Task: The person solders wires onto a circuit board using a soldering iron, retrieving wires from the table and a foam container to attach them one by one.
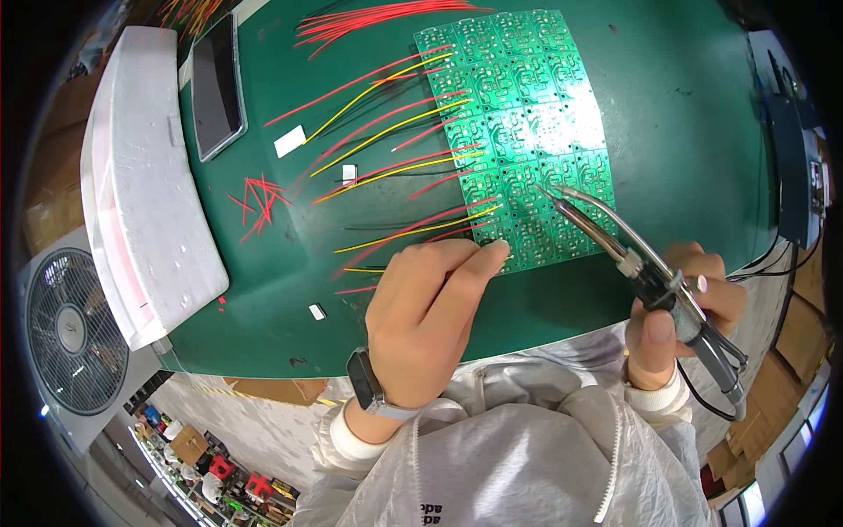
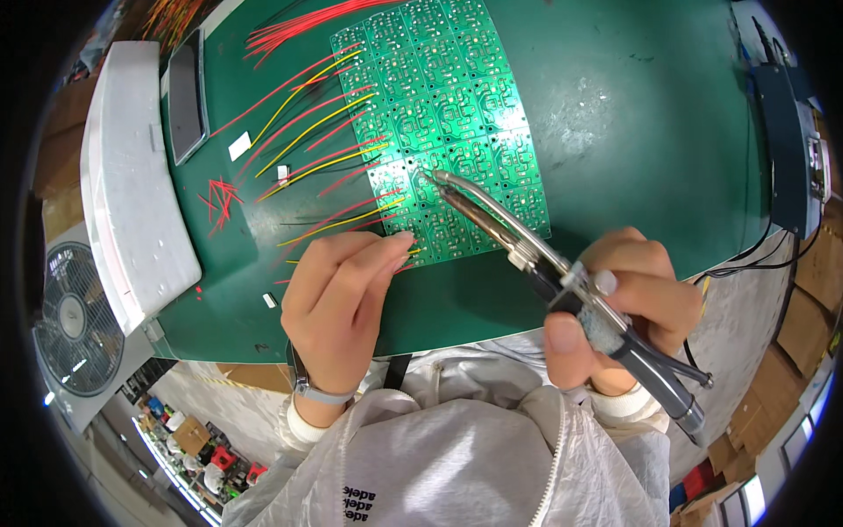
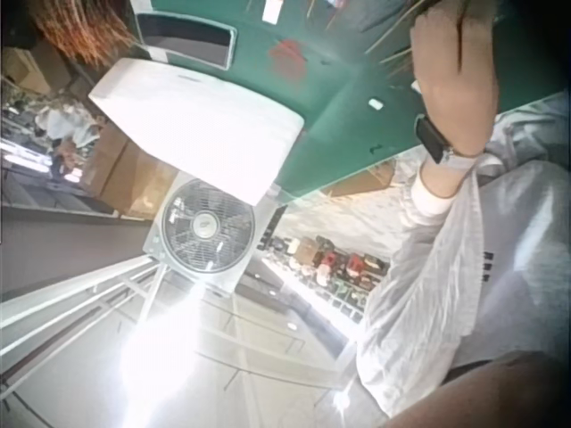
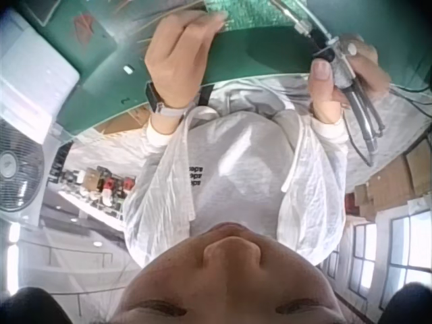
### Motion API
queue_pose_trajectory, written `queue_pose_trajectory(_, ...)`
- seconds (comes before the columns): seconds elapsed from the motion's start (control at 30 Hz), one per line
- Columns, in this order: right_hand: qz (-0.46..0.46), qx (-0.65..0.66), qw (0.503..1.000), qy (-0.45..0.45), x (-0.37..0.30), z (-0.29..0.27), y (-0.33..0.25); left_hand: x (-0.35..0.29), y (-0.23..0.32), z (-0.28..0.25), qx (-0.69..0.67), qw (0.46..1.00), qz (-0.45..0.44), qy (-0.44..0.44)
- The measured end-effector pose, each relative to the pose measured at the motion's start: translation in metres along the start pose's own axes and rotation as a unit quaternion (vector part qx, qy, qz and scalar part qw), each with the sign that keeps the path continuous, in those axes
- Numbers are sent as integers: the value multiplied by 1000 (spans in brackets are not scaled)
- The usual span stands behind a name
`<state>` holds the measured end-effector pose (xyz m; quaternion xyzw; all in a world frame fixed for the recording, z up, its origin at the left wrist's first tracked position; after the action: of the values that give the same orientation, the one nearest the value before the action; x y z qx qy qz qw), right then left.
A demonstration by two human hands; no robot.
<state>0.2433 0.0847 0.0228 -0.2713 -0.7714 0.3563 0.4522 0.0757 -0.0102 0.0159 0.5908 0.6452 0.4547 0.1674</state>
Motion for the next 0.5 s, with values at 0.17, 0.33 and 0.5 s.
queue_pose_trajectory(0.17, -7, 4, 1000, -4, -10, -2, -11, -5, -7, -4, -49, 996, -14, 69)
queue_pose_trajectory(0.33, 9, 28, 1000, 3, -15, 1, -11, -2, -8, 1, -43, 997, -15, 65)
queue_pose_trajectory(0.5, -3, 12, 1000, 7, -16, 5, -8, 0, -7, 0, -26, 998, -12, 60)
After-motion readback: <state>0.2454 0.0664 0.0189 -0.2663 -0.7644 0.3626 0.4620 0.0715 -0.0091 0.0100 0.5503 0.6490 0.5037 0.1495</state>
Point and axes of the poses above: each hand's wrist, its own x-axis towards the middle knuckle, its own z-axis out of the palm, y = z × x, the point moved 7 cm from there along x, towards the middle knuckle, and after that the axes turned 14 degrees about -x, right-handed, at the moved point
